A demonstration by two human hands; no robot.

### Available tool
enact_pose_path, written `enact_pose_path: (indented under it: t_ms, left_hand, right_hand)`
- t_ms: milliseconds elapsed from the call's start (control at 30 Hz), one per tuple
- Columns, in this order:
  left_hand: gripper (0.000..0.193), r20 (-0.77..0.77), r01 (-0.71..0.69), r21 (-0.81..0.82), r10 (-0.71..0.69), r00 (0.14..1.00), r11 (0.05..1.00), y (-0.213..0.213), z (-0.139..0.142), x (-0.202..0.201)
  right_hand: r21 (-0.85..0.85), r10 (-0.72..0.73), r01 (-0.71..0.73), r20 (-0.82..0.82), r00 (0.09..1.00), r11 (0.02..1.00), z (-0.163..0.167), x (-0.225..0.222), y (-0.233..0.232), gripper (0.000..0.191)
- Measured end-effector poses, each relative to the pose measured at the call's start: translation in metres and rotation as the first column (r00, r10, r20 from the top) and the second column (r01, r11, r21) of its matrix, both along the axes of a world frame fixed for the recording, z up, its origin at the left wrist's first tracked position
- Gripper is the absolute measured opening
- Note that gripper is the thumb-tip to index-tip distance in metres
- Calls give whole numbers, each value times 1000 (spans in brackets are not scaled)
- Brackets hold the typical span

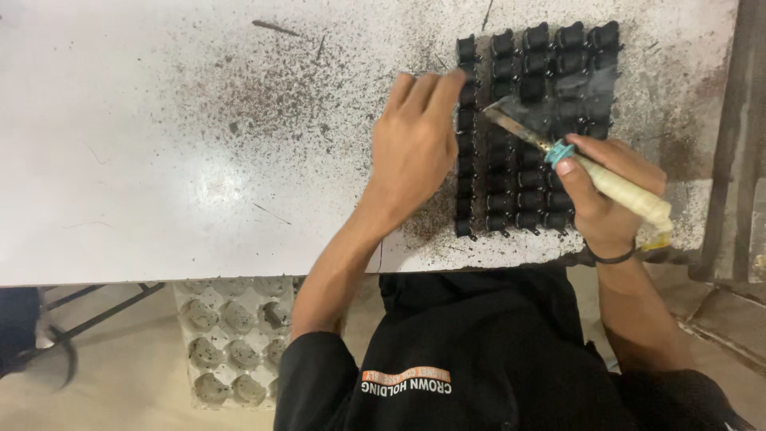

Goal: The person holds a grid of small black rubber parts on a workbench and uses a heated blade tool to trim excess material from each part, working through the rows one at a time while smoke rises from the cut points.

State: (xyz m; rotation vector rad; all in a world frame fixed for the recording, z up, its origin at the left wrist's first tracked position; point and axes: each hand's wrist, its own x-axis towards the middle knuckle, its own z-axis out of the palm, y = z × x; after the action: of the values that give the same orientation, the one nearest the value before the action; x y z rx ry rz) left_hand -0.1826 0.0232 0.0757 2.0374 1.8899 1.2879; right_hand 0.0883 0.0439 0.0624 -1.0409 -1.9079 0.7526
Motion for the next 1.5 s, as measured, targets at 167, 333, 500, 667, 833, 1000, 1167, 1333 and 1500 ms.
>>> enact_pose_path:
  t_ms: [167,333,500,667,833,1000,1167,1333,1500]
  left_hand:
    - [27,39,24,-164,-18,999,986,21,-52,7]
    - [14,93,54,-133,-42,995,990,22,-76,7]
    - [13,64,43,-136,-35,997,990,21,-74,8]
    - [14,19,68,-149,-66,998,986,23,-70,10]
    - [20,7,91,-181,-92,996,979,22,-68,12]
    - [14,51,94,-139,-87,995,986,22,-73,15]
    - [6,52,43,-171,-35,998,984,15,-57,19]
    - [20,-30,95,-170,-101,994,981,0,-4,2]
    - [15,41,-34,120,29,999,992,42,-1,-7]
  right_hand:
    - [-6,27,-27,25,999,1000,-3,-7,4,22]
    - [23,48,-49,41,998,999,7,-21,6,23]
    - [57,47,-52,75,996,997,14,-24,4,25]
    - [84,88,-98,119,989,992,13,-25,7,21]
    - [148,92,-137,274,957,979,28,-35,5,21]
    - [168,103,-166,331,938,972,43,-44,3,21]
    - [83,97,-118,228,969,990,37,-29,2,20]
    - [22,17,-17,16,1000,1000,15,-8,9,21]
    - [4,23,-23,-40,999,1000,-1,-7,22,26]
